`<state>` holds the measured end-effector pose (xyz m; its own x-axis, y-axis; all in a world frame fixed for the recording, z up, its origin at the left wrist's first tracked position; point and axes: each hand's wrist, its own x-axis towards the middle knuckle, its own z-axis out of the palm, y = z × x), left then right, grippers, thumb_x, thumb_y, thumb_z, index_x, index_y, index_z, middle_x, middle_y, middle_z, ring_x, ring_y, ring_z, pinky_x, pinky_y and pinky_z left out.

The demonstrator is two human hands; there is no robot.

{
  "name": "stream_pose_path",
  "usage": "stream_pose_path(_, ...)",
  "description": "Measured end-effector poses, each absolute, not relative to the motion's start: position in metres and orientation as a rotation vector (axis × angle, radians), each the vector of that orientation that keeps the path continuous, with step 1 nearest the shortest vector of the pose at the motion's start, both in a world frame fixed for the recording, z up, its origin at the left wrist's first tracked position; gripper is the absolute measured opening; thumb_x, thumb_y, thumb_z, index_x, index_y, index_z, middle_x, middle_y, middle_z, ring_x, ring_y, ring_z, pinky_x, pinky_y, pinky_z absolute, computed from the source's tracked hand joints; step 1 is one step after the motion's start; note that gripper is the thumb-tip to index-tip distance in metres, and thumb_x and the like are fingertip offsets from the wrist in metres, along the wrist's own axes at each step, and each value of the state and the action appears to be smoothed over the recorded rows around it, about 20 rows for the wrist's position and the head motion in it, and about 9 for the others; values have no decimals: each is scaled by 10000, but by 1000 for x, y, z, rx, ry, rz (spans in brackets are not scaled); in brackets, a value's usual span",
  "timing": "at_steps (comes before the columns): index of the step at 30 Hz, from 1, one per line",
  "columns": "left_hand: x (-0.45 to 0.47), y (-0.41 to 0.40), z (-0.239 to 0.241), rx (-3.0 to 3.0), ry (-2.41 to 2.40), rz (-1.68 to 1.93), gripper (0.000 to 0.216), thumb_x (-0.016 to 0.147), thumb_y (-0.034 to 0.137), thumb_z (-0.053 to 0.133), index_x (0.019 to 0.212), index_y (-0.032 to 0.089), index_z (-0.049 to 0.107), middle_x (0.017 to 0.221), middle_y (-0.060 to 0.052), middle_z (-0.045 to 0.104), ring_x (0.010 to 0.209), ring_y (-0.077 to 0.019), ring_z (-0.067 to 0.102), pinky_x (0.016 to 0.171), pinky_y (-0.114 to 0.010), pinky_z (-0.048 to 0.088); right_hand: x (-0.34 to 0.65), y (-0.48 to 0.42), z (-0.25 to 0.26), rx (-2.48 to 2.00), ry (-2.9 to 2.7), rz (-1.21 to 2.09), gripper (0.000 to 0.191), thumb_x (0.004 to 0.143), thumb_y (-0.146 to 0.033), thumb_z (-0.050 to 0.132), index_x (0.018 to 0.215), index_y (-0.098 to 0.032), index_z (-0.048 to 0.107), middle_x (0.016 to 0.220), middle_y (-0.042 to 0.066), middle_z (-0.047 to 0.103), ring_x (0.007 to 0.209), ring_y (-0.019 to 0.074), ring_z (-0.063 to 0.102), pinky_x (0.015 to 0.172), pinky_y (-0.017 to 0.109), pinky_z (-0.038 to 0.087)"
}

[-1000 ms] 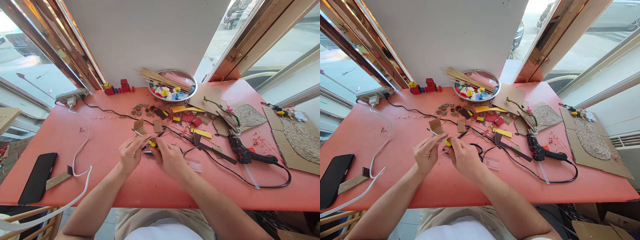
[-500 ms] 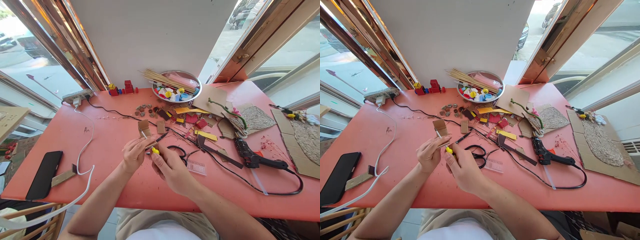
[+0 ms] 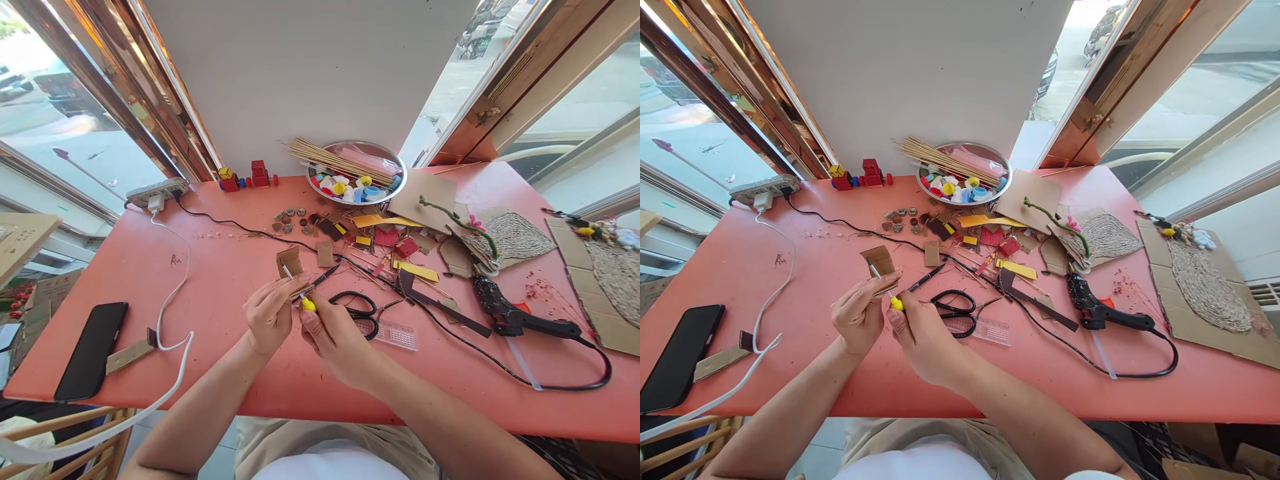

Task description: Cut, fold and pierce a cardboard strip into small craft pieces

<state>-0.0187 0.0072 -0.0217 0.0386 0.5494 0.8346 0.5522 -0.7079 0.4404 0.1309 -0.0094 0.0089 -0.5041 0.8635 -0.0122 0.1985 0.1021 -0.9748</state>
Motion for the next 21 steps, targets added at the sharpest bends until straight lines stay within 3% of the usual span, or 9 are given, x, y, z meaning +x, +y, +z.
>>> stream_pose_path(4,-20,13,-23,-2307,-1096,-1824,336,1074,139,456,1201,260,743,992,-15,859,917,-136,827,825,-212,669,137,-9,18,-1008,-1808,1533,327,1064,-530,333,864,-274,375,546,-80,416,459,121,359,510,250,282)
stream_pose_path(9,-23,15,-20,-2346,-1075,-1776,388,1051,96,478,1298,279,714,976,-4,860,910,-132,828,830,-200,659,146,-7,15,-1154,-1968,1161,240,1038,-446,372,876,-270,396,594,-57,416,484,136,350,531,270,224)
stream_pose_path(14,-21,10,-14,-2279,-1150,-1715,416,1035,83,509,1320,300,722,986,3,860,874,-134,828,784,-192,658,141,-6,5,-1256,-2032,948,192,1059,-391,385,946,-254,458,658,-14,522,507,159,426,544,281,233)
stream_pose_path(17,-20,7,-14,-2245,-1223,-1743,348,1054,121,501,1221,278,763,996,-2,860,864,-128,826,785,-192,658,133,-8,5,-1203,-1949,1184,266,1069,-480,390,921,-262,427,670,-16,531,508,149,421,528,273,256)
stream_pose_path(21,-23,11,-16,-2265,-1201,-1738,319,1076,166,479,1129,264,779,973,1,860,841,-117,823,765,-180,654,129,-8,14,-1031,-1632,1750,483,999,-736,401,857,-277,357,611,-86,418,465,95,330,467,239,277)
